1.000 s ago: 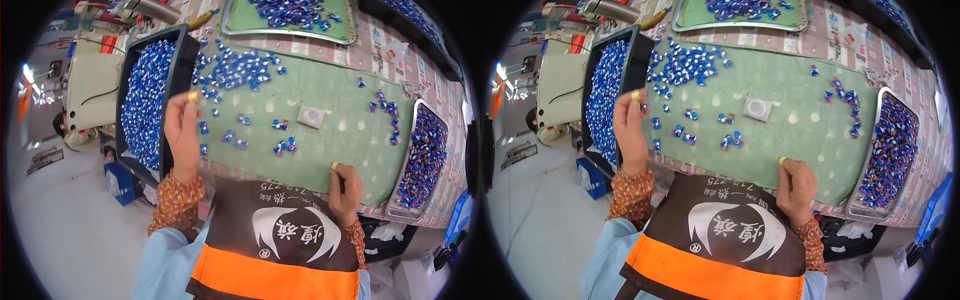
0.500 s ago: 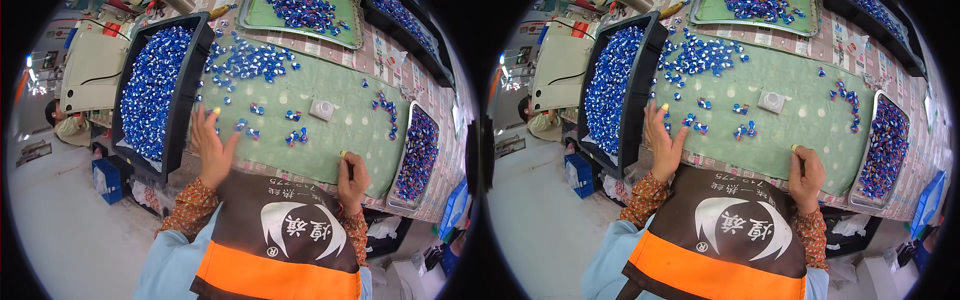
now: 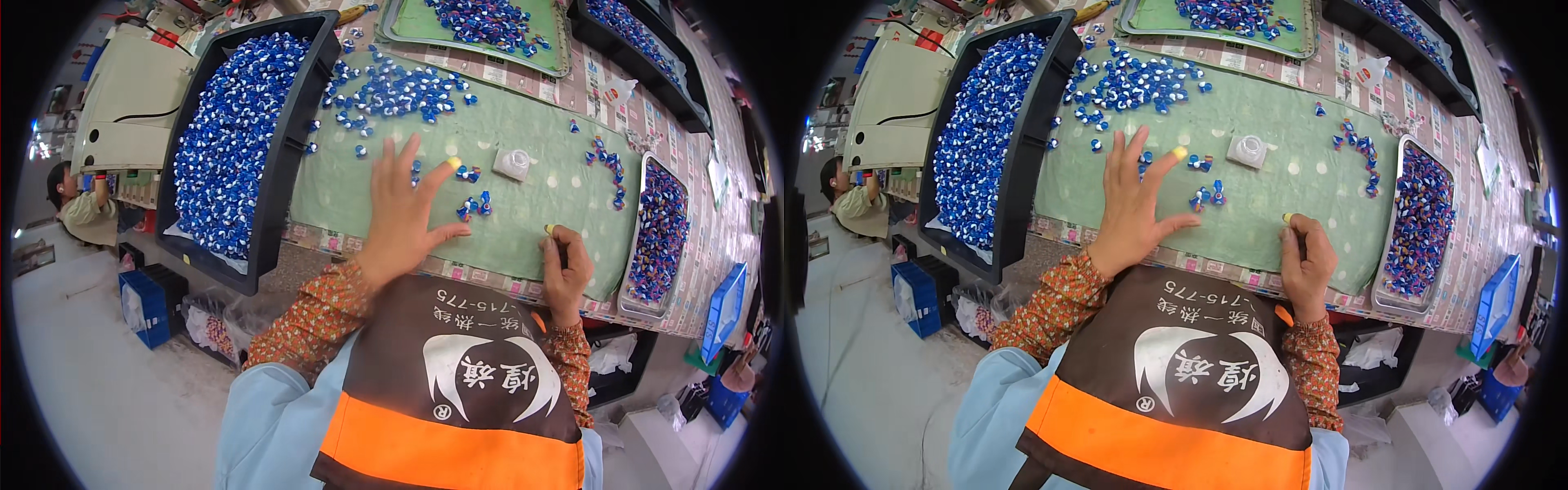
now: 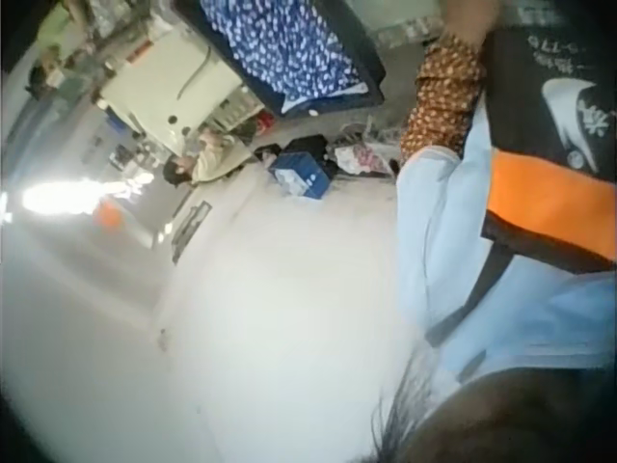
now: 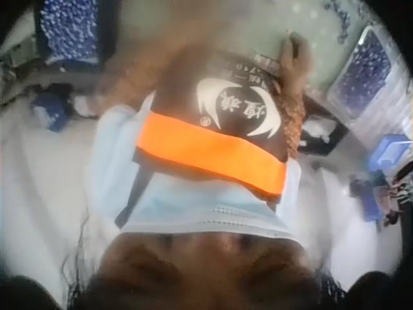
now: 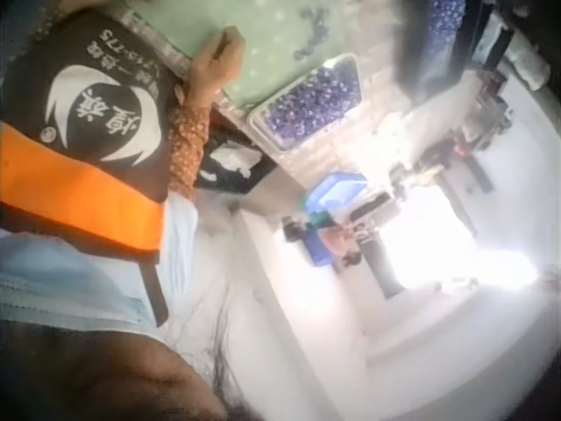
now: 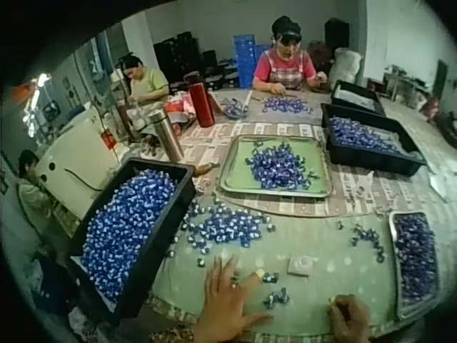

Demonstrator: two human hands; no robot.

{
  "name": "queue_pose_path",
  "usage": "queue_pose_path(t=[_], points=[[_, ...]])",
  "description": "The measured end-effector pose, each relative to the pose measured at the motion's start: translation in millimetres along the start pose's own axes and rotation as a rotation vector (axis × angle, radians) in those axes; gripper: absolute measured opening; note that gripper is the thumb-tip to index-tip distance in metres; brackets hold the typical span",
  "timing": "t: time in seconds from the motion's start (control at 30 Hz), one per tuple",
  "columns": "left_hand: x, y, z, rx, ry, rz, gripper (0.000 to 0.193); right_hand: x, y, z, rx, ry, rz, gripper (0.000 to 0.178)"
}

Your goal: The person assembles small plastic components by joining pieces together by hand and placing the assembled items onto the work mat.

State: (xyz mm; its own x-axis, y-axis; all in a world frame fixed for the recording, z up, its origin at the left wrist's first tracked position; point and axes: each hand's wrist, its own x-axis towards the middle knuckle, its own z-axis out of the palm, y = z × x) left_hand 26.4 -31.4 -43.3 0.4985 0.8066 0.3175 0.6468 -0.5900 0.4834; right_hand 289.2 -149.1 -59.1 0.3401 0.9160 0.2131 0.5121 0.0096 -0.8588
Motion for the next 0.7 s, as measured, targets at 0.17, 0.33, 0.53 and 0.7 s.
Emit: queue_pose_path(t=[0.17,0.33,0.53,0.7], points=[[20.2,5.1,14.2,0.022,-0.075,0.047,0.083,-0.7,1.8,0.0,-0.010,-0.013,0.002,0.014],[23.5,18.6,22.3,-0.039,-0.158,0.167,0.055,0.2,-2.7,-0.9,-0.009,-0.015,0.006,0.012],[26.9,19.4,24.4,0.107,-0.148,0.235,0.036,1.1,-6.2,-3.1,-0.070,-0.037,-0.016,0.010],[36.7,2.5,22.1,0.109,-0.090,0.276,0.027,2.2,-9.6,-2.9,-0.114,-0.035,-0.089,0.011]])
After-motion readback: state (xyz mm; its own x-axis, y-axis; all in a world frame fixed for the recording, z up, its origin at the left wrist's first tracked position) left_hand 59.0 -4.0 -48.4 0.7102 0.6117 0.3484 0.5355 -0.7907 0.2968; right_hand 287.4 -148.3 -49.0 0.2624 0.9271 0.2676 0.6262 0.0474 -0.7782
